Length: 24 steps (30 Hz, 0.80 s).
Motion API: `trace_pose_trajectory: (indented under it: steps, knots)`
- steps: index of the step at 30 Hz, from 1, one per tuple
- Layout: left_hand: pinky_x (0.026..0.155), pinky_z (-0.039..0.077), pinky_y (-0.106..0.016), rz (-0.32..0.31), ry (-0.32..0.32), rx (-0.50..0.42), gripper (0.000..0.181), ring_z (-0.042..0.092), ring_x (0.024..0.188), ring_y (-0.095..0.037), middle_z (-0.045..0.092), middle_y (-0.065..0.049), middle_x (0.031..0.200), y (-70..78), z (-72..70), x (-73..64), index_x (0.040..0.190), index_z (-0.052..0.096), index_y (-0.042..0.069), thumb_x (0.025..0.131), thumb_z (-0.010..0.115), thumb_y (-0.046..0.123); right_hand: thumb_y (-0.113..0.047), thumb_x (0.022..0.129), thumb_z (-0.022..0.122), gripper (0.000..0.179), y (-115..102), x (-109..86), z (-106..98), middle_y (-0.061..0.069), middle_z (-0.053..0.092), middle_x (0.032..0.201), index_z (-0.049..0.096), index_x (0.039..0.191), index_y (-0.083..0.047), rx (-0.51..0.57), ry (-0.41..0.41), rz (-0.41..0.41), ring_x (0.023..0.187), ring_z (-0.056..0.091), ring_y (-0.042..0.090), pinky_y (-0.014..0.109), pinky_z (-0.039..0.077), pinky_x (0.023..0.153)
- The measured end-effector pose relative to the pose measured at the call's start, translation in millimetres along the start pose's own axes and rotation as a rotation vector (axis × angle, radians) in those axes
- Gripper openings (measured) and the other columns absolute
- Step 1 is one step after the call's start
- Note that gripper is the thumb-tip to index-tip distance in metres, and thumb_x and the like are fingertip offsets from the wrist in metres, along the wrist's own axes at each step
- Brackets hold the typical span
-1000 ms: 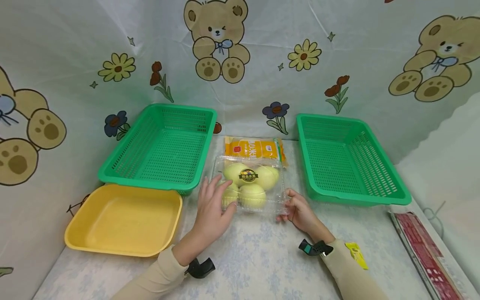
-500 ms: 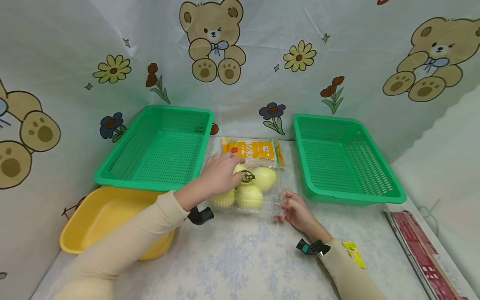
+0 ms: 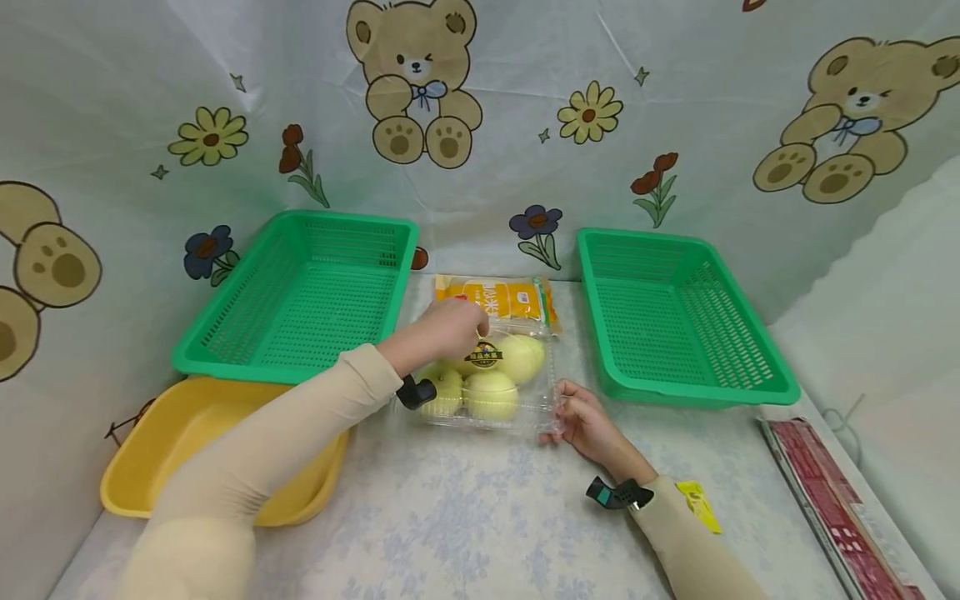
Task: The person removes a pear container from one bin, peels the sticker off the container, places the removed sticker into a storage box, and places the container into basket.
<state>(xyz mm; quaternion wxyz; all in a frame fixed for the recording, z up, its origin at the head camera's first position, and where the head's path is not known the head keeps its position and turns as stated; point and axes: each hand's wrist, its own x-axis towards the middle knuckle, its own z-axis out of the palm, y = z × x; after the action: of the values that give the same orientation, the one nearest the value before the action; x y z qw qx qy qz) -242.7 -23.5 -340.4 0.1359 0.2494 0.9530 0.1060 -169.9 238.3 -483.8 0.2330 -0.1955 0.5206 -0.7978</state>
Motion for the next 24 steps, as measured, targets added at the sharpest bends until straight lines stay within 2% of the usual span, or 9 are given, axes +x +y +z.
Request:
trace_pose_trajectory:
  steps: [2,4,6,7,10,19,24]
  knots:
    - [0.057,0.034,-0.024,-0.002,-0.021,0.007,0.03,0.06,0.084,-0.015,0.07,-0.001,0.098,0.5,-0.3,3.6,0.099,0.074,0.012,0.097,0.047,-0.003,0.011,0.086,0.026,0.034,0.2,0.2,-0.1,-0.007,0.062,0.073,0.048,0.089,-0.015,-0.003,0.004,0.002,0.059,0.062,0.007,0.03,0.06,0.069]
    - [0.053,0.024,-0.024,-0.001,-0.031,-0.001,0.032,0.039,0.064,-0.012,0.049,0.002,0.072,0.9,-0.2,7.2,0.074,0.059,0.014,0.098,0.046,-0.003,0.011,0.086,0.027,0.034,0.3,0.5,-0.2,-0.007,0.062,0.073,0.049,0.09,-0.015,-0.003,0.007,0.002,0.06,0.062,0.007,0.03,0.06,0.069]
    - [0.053,0.017,-0.027,-0.004,-0.039,-0.012,0.039,0.02,0.058,-0.015,0.027,0.001,0.063,1.4,-0.4,10.5,0.065,0.039,0.017,0.099,0.044,-0.001,0.01,0.087,0.027,0.035,0.7,0.9,-0.3,-0.007,0.063,0.072,0.05,0.09,-0.015,-0.004,0.009,0.002,0.059,0.062,0.007,0.03,0.06,0.069]
    - [0.051,0.017,-0.026,-0.008,-0.043,-0.011,0.042,0.017,0.056,-0.014,0.021,0.001,0.06,1.7,-0.6,11.5,0.062,0.034,0.017,0.1,0.044,0.001,0.01,0.087,0.027,0.034,1.0,1.0,-0.6,-0.006,0.063,0.072,0.05,0.09,-0.015,-0.002,0.009,0.0,0.059,0.062,0.007,0.03,0.06,0.069]
    - [0.048,0.021,-0.024,-0.033,-0.05,-0.003,0.046,0.02,0.05,-0.012,0.023,0.003,0.054,2.6,-1.1,14.3,0.058,0.037,0.018,0.103,0.047,0.01,0.01,0.087,0.028,0.033,2.0,1.8,-0.9,-0.006,0.061,0.071,0.05,0.089,-0.015,0.004,0.005,0.0,0.059,0.062,0.008,0.031,0.061,0.07]
    - [0.05,0.033,-0.025,-0.068,-0.05,0.022,0.048,0.039,0.054,-0.012,0.037,0.004,0.059,6.3,0.3,18.1,0.063,0.047,0.017,0.106,0.053,0.036,0.01,0.086,0.026,0.037,1.7,1.8,-0.7,-0.006,0.063,0.072,0.052,0.089,-0.015,0.014,0.009,0.0,0.059,0.063,0.007,0.031,0.061,0.07]
    - [0.053,0.035,-0.026,-0.072,-0.03,0.024,0.047,0.042,0.056,-0.013,0.04,0.003,0.061,8.9,0.5,17.2,0.063,0.049,0.017,0.105,0.052,0.036,0.011,0.086,0.026,0.035,-0.4,1.2,0.5,-0.005,0.063,0.072,0.05,0.088,-0.014,0.021,0.013,0.01,0.059,0.063,0.007,0.031,0.062,0.071]
